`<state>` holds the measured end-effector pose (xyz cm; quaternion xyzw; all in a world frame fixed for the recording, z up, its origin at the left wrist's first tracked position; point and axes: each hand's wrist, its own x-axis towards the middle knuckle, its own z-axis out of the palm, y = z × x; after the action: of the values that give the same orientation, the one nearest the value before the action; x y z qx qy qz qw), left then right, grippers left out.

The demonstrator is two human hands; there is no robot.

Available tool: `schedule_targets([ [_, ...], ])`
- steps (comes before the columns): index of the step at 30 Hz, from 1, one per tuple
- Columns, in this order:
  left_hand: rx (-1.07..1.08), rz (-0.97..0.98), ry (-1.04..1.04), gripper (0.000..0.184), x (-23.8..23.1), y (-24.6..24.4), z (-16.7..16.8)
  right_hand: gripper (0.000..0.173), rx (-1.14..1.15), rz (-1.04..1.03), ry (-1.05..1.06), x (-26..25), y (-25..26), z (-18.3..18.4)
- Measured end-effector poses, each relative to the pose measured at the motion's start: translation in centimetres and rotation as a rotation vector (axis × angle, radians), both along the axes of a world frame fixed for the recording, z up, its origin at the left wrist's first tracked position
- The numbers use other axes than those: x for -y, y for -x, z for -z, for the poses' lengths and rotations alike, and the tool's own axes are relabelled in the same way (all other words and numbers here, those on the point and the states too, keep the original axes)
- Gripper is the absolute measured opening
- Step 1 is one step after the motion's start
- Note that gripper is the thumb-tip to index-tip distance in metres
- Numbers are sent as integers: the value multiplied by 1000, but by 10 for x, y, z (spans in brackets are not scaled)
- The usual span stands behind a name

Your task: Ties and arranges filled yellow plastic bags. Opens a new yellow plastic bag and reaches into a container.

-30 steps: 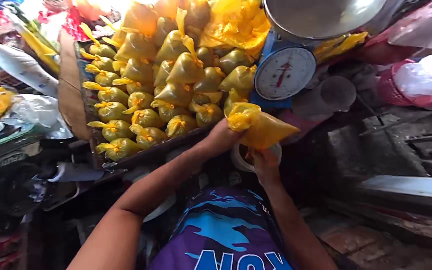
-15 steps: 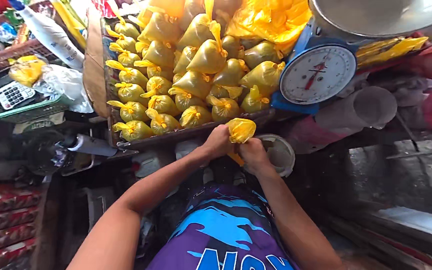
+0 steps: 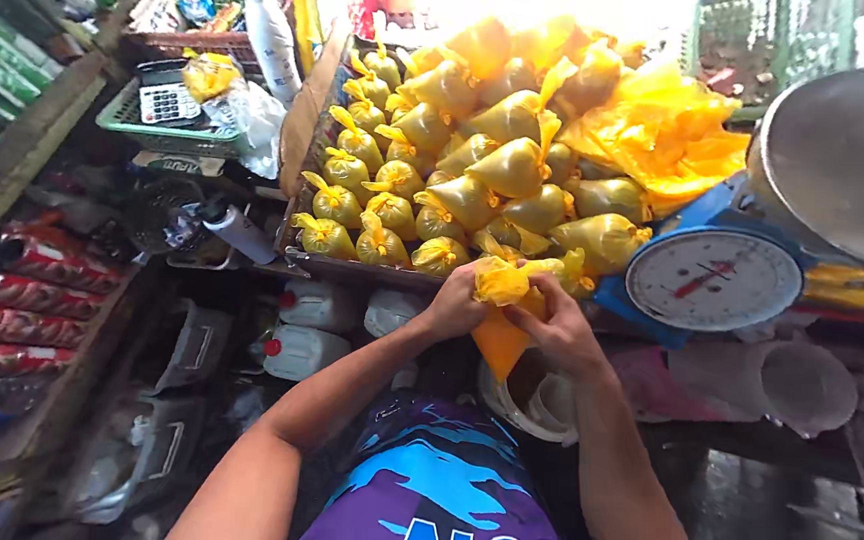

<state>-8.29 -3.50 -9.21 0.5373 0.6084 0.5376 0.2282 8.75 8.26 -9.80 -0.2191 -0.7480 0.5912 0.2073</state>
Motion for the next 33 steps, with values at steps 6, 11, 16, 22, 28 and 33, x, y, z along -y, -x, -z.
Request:
schedule_targets([
  [6,348,-282,276,25,-2,4,8,24,-223,105,-419,24,32,22],
  [11,116,-297,430,28,24,10,-5,18,-223,-70,-136,20,39,27],
  [16,-929,-401,90,26,46,10,8,25,-305,-358,140,-3,54,36],
  [22,567,-574,424,21,71,-21,42,29,-63,-276,-138,4,63,67],
  [28,915,-538,481,24,74,-25,55,54,361,-322,-568,58,42,74],
  [33,143,-574,544,36,77,-16,36,41,197,-356,-492,54,40,64],
])
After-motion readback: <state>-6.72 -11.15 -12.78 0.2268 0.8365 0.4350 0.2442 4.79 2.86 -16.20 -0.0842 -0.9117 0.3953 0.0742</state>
